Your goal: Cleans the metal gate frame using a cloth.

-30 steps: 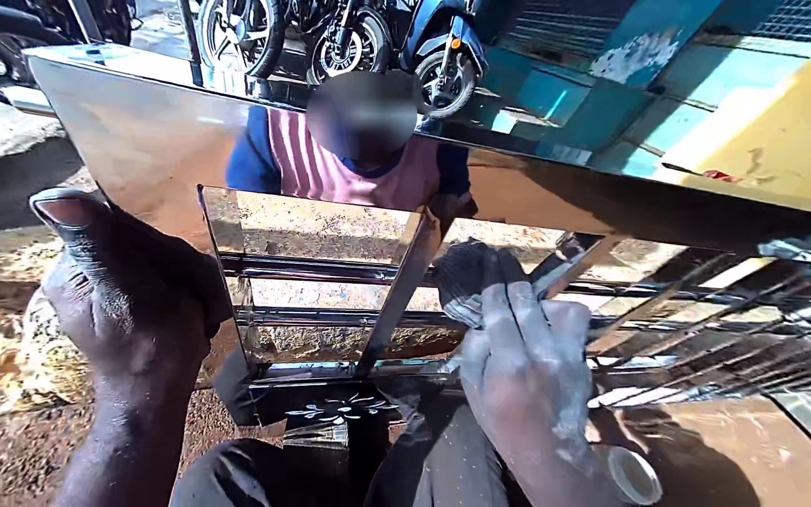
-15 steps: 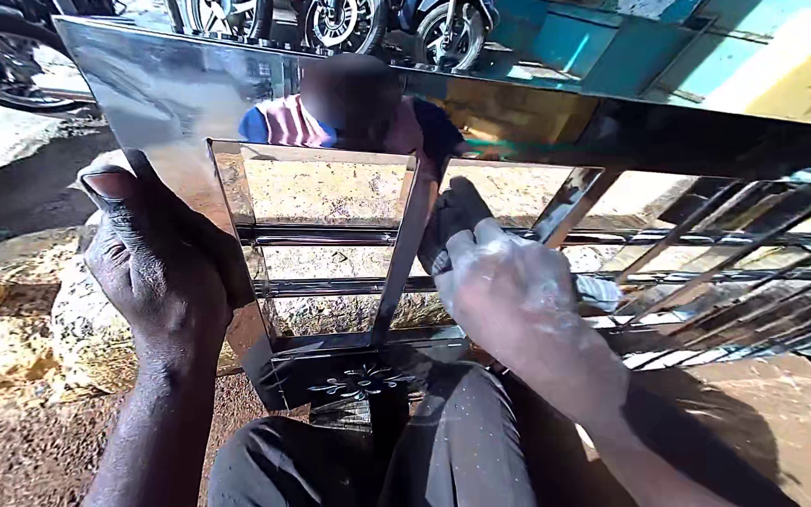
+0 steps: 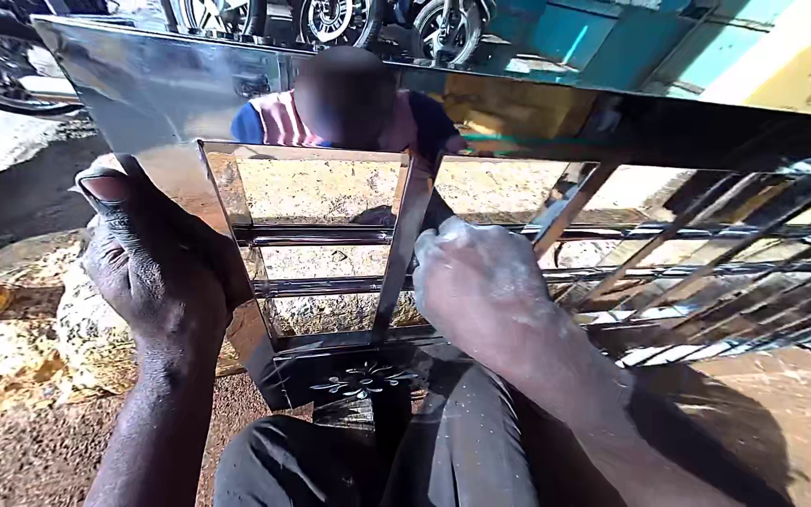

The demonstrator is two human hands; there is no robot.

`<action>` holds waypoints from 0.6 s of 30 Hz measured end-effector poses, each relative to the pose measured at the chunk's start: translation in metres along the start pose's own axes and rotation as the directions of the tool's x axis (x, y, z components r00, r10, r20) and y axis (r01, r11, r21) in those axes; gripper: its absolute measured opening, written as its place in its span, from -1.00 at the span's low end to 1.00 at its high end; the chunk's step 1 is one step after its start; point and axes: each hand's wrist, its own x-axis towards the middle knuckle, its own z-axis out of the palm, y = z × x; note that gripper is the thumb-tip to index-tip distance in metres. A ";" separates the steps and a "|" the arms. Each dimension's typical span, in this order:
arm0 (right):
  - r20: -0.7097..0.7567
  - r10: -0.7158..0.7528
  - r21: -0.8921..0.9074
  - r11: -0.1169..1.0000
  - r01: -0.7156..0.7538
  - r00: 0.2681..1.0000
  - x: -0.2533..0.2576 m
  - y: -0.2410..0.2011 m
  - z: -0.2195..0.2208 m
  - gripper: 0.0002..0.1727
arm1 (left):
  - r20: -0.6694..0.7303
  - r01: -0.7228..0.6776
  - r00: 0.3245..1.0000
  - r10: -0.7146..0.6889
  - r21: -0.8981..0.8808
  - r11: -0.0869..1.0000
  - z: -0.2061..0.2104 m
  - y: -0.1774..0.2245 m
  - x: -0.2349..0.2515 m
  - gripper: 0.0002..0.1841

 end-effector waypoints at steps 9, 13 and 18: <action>-0.307 -0.335 0.036 0.931 0.362 0.891 -0.005 0.075 0.016 -0.68 | 0.016 -0.091 0.996 0.091 -0.004 0.996 -0.004 0.003 -0.004 -0.55; -0.159 -0.250 0.365 0.884 0.292 0.955 0.010 0.043 0.003 -0.76 | -0.002 -0.106 0.994 0.107 0.067 0.992 -0.005 0.002 -0.003 -0.55; -0.415 -0.332 0.108 0.907 0.408 0.847 -0.034 0.073 0.061 -0.60 | -0.006 -0.099 0.995 0.100 0.071 0.993 -0.002 -0.003 0.000 -0.54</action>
